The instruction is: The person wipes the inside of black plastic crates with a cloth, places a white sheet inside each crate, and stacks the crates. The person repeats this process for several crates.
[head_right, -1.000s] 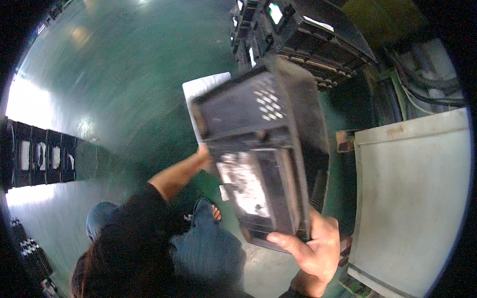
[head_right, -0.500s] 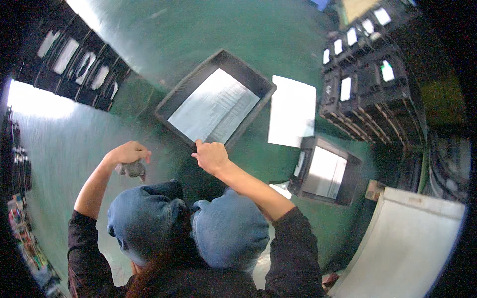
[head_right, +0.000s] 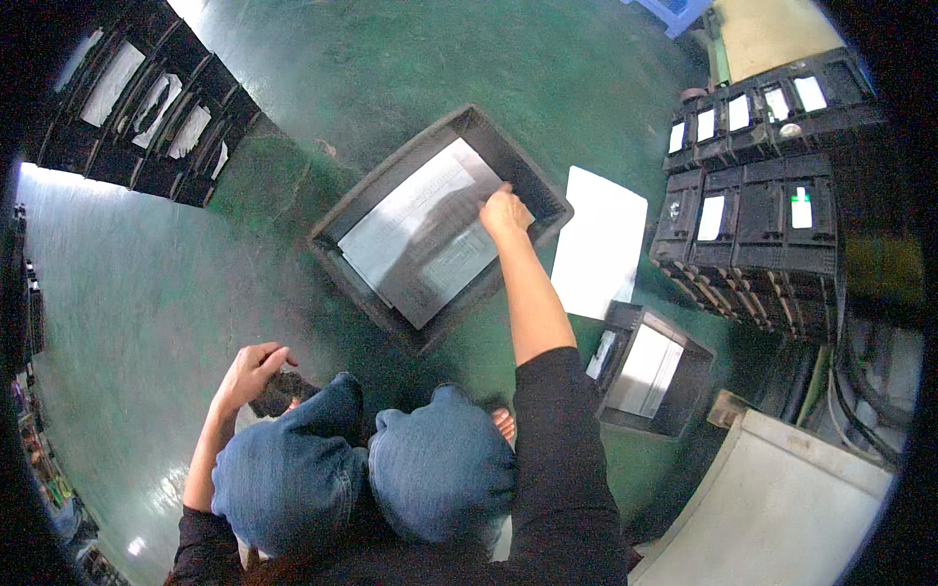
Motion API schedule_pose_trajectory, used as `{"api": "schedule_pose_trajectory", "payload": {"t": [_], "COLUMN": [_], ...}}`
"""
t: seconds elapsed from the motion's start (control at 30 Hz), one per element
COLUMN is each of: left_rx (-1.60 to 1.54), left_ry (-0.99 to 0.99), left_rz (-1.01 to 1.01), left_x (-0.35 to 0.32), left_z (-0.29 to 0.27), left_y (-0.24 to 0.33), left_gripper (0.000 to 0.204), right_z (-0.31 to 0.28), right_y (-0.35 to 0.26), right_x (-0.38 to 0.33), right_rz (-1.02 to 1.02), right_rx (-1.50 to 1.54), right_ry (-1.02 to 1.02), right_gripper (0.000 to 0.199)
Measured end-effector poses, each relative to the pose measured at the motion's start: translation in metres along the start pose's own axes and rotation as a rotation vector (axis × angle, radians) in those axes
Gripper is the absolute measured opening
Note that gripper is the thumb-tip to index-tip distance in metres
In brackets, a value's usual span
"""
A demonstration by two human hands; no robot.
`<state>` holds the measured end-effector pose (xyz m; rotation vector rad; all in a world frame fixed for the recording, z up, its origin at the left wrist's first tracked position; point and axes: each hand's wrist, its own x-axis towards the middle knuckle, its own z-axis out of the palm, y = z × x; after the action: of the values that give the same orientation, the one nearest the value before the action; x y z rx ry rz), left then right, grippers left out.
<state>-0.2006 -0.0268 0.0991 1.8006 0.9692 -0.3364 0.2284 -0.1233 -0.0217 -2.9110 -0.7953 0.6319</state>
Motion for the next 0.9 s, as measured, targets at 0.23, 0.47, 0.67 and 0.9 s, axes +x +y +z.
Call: {"api": "schedule_pose_trajectory", "payload": {"t": [0.23, 0.47, 0.67, 0.9], "left_rx": [-0.008, 0.035, 0.039, 0.018], "left_ry": [0.016, -0.026, -0.052, -0.044], "left_rz": [-0.050, -0.050, 0.011, 0.020], "left_x": [-0.003, 0.021, 0.033, 0.024], "left_z": [0.016, 0.035, 0.048, 0.056], "left_y": [-0.002, 0.012, 0.020, 0.017], "left_gripper": [0.034, 0.034, 0.033, 0.032], "right_z": [-0.002, -0.024, -0.010, -0.044], "right_y": [0.009, -0.008, 0.005, -0.001], "right_x": [0.014, -0.142, -0.171, -0.121], "right_rz": [0.108, -0.753, -0.799, -0.724], "right_rx": [0.039, -0.189, -0.036, -0.126], "right_ry": [0.001, 0.690, 0.631, 0.668], "right_gripper": [0.039, 0.008, 0.009, 0.012]}}
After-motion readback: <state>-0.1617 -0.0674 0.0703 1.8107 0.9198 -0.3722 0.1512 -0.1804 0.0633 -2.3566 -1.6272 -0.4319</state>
